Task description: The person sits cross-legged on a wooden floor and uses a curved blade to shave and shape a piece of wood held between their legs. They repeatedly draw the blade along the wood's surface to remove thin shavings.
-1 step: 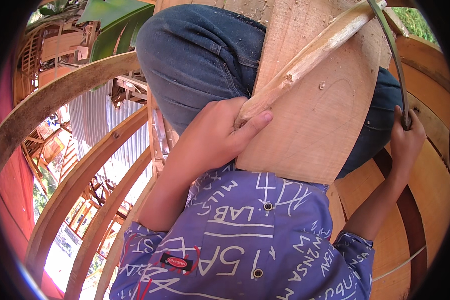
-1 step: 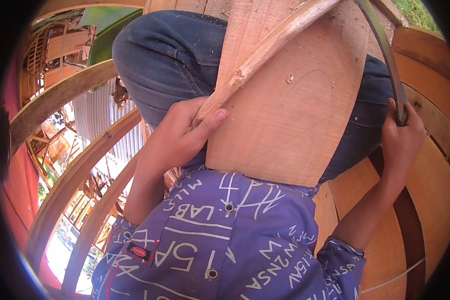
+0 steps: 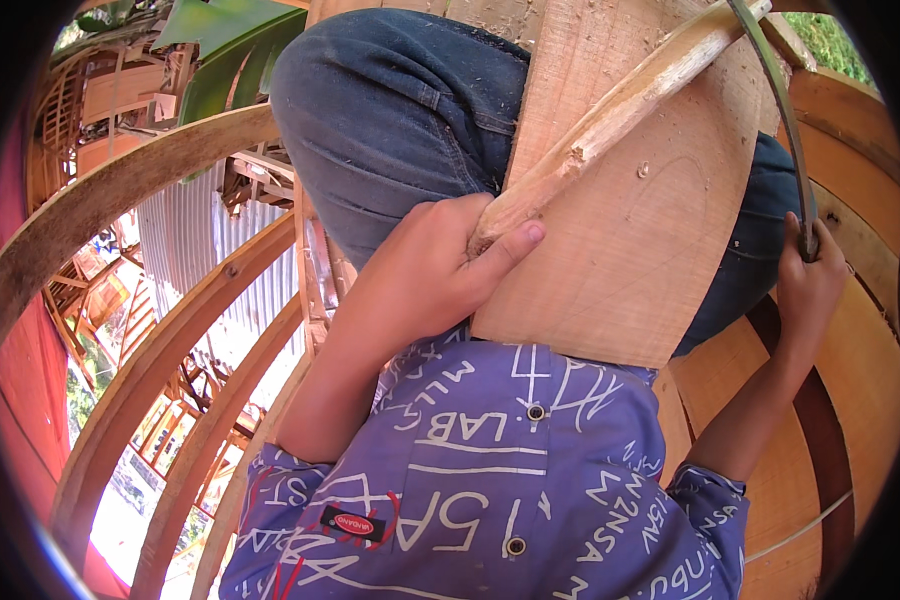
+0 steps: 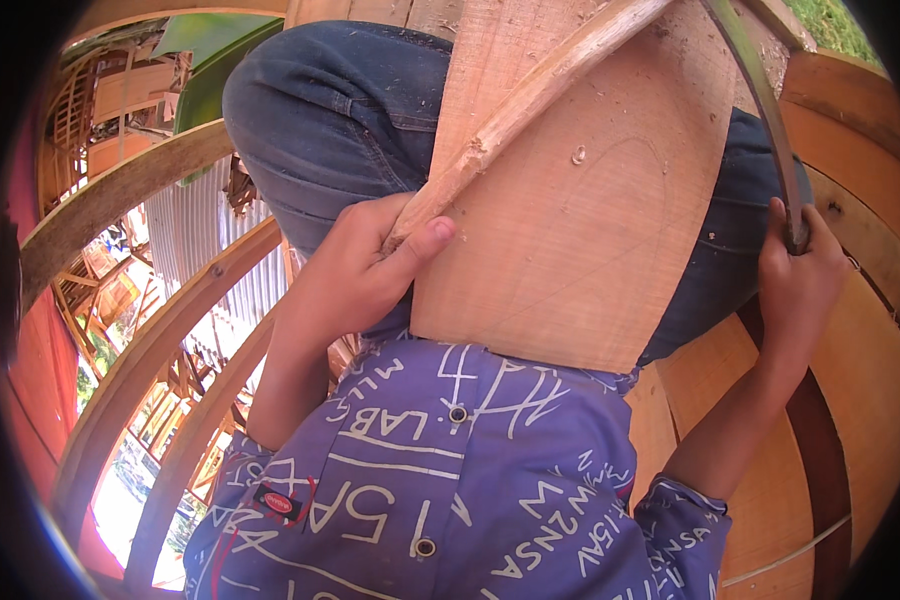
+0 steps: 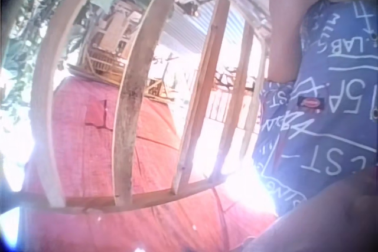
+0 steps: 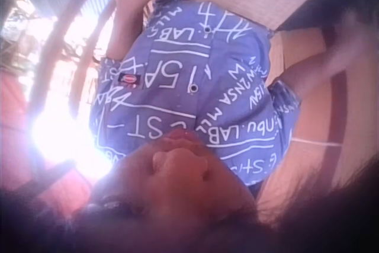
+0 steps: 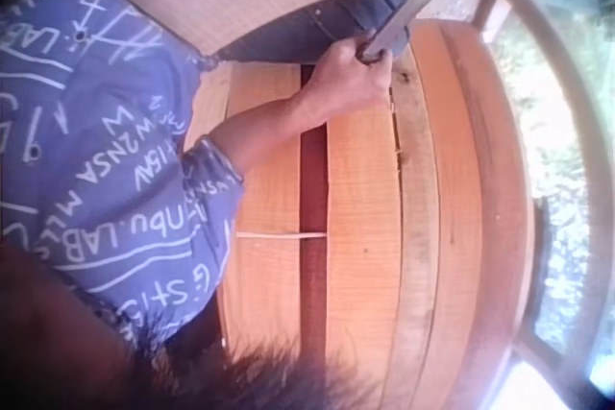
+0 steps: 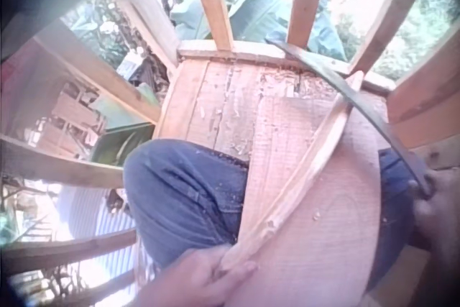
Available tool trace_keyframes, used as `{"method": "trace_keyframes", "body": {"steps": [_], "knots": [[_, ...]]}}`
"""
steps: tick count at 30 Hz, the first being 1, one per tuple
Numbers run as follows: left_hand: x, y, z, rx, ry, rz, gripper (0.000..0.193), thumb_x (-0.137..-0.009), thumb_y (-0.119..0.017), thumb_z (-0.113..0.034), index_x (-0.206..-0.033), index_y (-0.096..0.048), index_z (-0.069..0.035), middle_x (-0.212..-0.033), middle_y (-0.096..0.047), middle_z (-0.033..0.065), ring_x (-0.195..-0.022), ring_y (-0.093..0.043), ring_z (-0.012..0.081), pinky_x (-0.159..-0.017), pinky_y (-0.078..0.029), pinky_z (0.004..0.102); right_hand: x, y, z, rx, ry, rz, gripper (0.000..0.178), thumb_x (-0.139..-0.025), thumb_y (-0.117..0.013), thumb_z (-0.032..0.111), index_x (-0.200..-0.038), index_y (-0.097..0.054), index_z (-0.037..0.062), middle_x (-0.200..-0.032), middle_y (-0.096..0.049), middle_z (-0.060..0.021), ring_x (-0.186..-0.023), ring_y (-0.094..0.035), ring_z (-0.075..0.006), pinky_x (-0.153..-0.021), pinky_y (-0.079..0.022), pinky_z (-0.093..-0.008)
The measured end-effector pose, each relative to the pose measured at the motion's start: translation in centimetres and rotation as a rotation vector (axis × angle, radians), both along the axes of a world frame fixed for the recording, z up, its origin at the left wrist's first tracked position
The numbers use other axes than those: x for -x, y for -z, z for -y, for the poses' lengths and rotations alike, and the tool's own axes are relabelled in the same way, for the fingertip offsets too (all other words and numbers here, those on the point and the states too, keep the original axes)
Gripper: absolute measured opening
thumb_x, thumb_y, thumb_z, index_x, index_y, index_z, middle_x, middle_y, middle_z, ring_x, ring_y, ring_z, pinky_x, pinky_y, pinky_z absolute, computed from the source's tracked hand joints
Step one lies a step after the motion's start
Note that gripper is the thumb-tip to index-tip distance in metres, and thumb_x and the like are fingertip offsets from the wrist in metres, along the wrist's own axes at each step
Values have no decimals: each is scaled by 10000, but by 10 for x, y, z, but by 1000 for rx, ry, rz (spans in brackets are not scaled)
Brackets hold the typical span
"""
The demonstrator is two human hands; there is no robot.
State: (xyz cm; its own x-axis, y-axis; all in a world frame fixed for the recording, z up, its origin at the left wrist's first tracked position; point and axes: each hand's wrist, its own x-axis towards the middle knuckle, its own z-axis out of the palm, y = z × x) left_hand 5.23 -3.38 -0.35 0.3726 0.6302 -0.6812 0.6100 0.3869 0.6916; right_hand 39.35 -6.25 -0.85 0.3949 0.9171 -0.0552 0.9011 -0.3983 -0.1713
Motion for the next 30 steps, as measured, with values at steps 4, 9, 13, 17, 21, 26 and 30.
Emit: {"method": "trace_keyframes", "body": {"steps": [4,9,13,17,21,26,30], "knots": [[-2,-4,0,19,-30,11,419,-923,-528,-341,-928,-588,73,-685,-576,89,-687,-502,105,-638,-432,296,45,-6,5,37,-132,-140,173,-772,-634,147,-736,-551,-1,-580,-448,-186,-525,-404,-352,-494,-357,-361],[0,-3,-2,16,18,2,426,-924,-524,-346,-937,-585,75,-690,-577,92,-692,-501,103,-638,-431,297,77,-8,4,13,-312,-186,99,-674,-597,72,-742,-557,11,-641,-498,-202,-602,-510,-396,-524,-392,-392],[4,2,0,2,18,35,431,-925,-520,-351,-933,-578,76,-692,-570,89,-698,-494,101,-642,-433,297,62,-8,0,26,-230,-138,109,-693,-607,77,-746,-550,2,-641,-486,-202,-581,-482,-379,-521,-377,-383],[3,3,0,0,-7,76,437,-928,-514,-361,-922,-577,71,-696,-567,84,-712,-493,99,-653,-434,295,29,0,0,20,-81,-70,180,-766,-638,141,-745,-538,-8,-605,-444,-191,-543,-390,-347,-498,-336,-374],[3,3,-4,49,-2,96,446,-935,-501,-370,-926,-582,69,-731,-583,76,-751,-498,97,-681,-433,293,27,3,4,55,-44,-33,216,-794,-641,179,-744,-550,-11,-586,-432,-185,-537,-359,-338,-492,-329,-382],[5,0,-6,95,-3,126,454,-950,-481,-366,-934,-585,75,-776,-586,51,-791,-490,93,-717,-425,281,67,0,5,16,-209,-171,148,-629,-598,82,-760,-580,16,-629,-513,-193,-601,-506,-387,-539,-404,-411],[8,1,-6,111,3,129,457,-959,-470,-360,-951,-584,82,-808,-591,47,-820,-489,91,-747,-420,269,71,-5,-5,33,-240,-111,213,-580,-587,81,-789,-603,42,-651,-546,-184,-625,-539,-390,-553,-417,-423]]}}
